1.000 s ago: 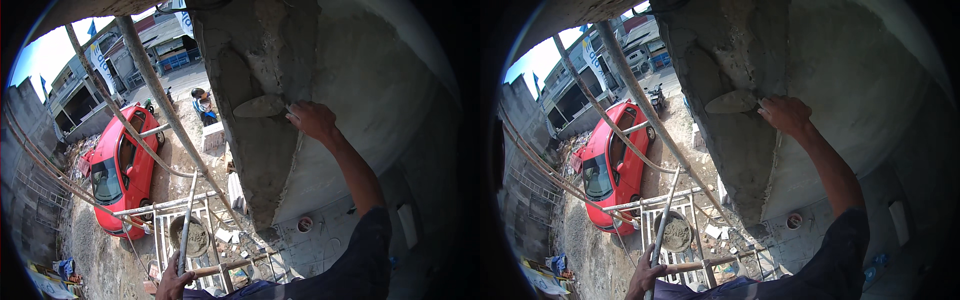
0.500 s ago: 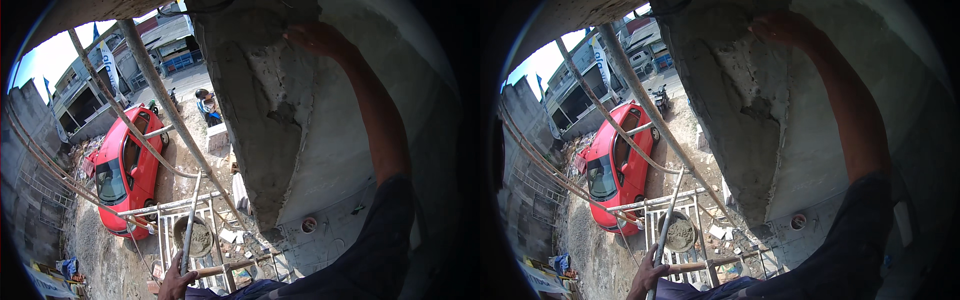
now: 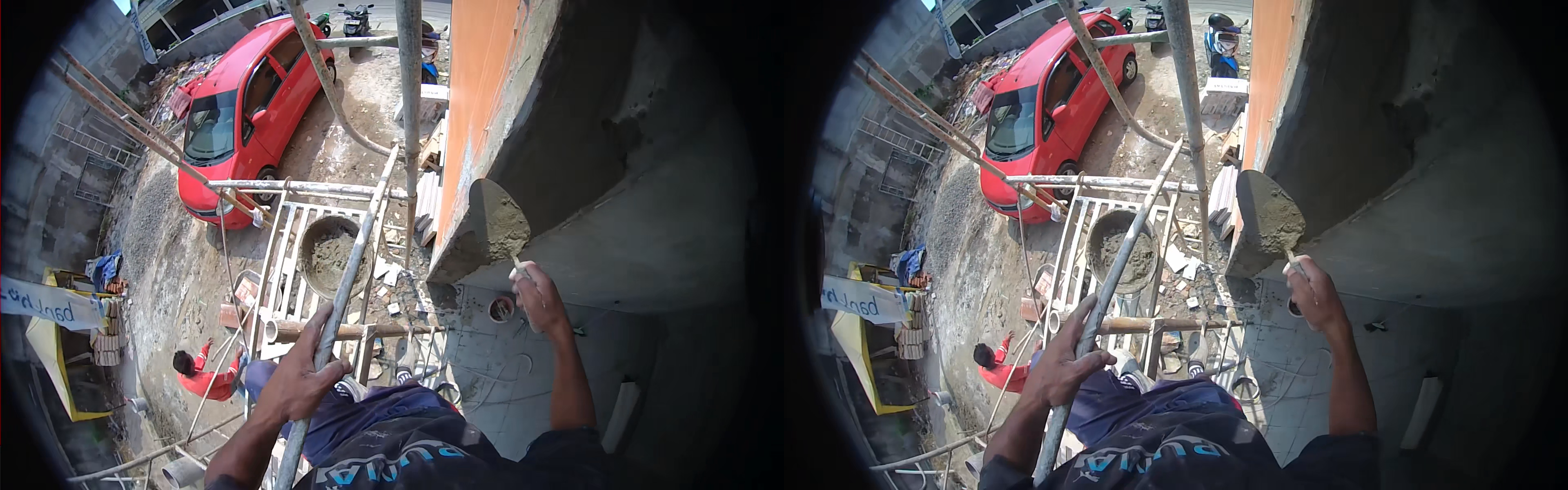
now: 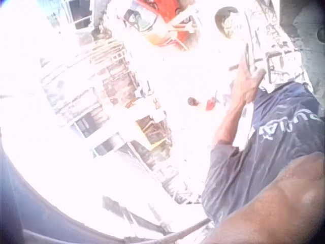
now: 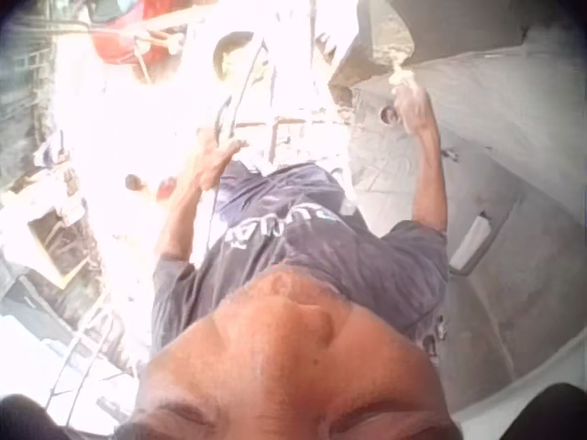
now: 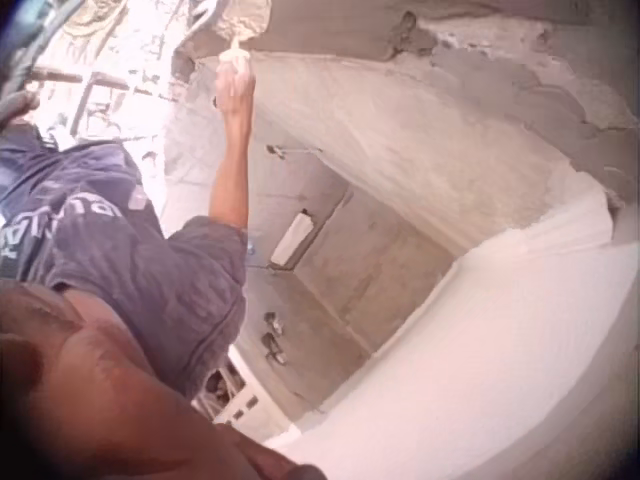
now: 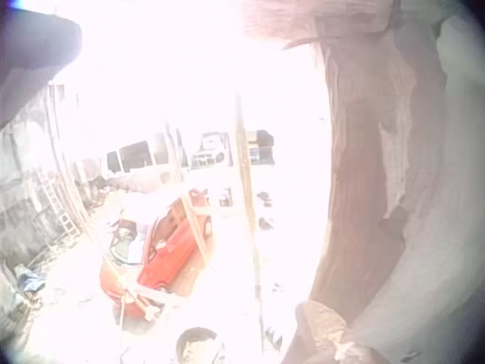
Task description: Applying mortar to a concrete column edge using a trowel while standing on scaffolding.
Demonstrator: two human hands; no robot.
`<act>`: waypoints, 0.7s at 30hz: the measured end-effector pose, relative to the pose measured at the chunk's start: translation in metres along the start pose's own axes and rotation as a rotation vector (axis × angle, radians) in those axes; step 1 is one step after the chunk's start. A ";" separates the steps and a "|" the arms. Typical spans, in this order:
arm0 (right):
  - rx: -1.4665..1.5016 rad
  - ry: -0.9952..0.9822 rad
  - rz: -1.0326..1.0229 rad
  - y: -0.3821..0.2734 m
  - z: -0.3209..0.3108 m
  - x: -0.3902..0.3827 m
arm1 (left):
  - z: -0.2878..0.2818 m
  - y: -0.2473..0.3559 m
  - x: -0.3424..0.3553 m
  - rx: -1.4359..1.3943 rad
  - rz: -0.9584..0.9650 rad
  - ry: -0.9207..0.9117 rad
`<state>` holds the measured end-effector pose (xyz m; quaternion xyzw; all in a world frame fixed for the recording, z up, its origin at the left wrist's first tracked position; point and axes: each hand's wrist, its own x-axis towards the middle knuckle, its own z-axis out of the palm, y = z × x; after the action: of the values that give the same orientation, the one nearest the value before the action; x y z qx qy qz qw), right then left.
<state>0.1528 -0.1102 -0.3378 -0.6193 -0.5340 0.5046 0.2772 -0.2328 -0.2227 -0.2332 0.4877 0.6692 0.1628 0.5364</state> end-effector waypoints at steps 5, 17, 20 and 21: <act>-0.718 -0.428 -0.226 0.073 0.159 0.048 | -0.004 -0.004 -0.002 0.050 0.067 0.009; -1.089 -0.535 -0.208 0.083 0.392 0.162 | -0.010 -0.010 -0.004 -0.195 -0.008 -0.150; -1.119 -0.691 -0.139 0.078 0.408 0.160 | -0.008 -0.011 -0.001 -0.154 0.004 -0.155; -1.140 -0.746 -0.117 0.079 0.411 0.160 | -0.009 -0.008 0.000 -0.160 -0.002 -0.149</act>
<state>-0.2086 -0.0616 -0.5987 -0.4233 -0.8087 0.3082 -0.2679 -0.2450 -0.2233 -0.2359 0.4535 0.6130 0.1784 0.6219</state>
